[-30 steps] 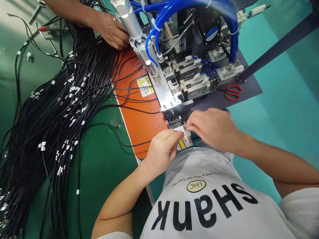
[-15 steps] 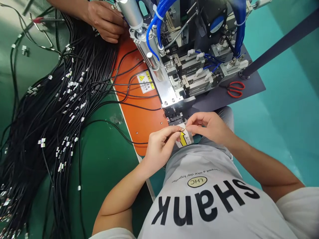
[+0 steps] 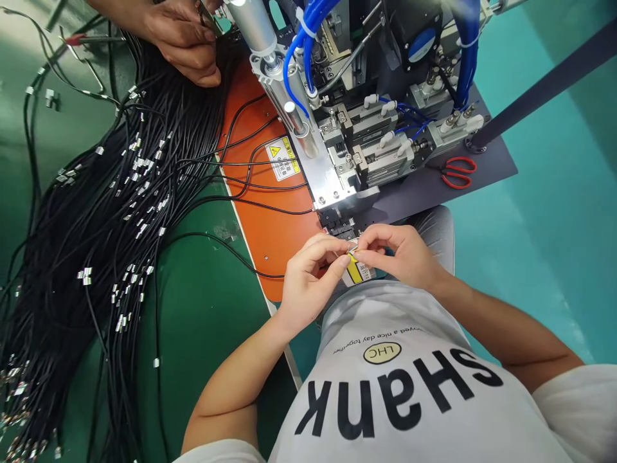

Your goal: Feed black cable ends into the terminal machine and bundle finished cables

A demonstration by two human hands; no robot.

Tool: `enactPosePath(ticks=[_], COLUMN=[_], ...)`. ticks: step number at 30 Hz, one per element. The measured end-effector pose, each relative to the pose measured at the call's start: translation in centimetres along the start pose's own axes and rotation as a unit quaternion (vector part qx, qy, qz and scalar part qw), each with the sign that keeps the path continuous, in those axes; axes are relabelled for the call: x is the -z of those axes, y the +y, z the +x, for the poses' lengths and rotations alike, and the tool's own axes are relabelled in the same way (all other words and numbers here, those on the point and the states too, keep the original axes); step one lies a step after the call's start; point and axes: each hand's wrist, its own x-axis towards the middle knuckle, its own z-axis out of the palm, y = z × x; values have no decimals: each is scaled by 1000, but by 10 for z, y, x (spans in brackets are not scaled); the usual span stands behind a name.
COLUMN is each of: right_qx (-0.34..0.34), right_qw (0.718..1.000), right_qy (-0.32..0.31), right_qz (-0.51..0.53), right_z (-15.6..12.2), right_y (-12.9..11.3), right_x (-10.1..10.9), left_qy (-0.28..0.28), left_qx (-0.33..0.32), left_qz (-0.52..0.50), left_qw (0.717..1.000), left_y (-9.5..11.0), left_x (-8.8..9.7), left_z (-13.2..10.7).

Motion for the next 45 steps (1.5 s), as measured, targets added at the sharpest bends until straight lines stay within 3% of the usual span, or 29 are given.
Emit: enactPosePath(ticks=[7, 13, 26, 31, 38, 45], right_qx=[40, 38, 82, 66, 112, 64], right_qw=[999, 999, 992, 990, 980, 989], right_qy=[8, 2, 38, -2, 61, 81], right_qz=[-34, -36, -90, -122, -154, -110], right_z=[-3, -1, -1, -4, -3, -2], right_y=[2, 2, 4, -5, -5, 5], right_x=[-6, -9, -11, -2, -8, -13], left_qy=[12, 26, 61, 60, 47, 32], left_qx=[96, 121, 99, 125, 141, 119], left_qz=[-125, -176, -177, -175, -178, -191], left_qw=[987, 977, 977, 975, 973, 974], left_y=[2, -1, -4, -7, -7, -6], left_x=[-1, -2, -8, -6, -6, -6], left_z=[4, 5, 4, 1, 2, 3])
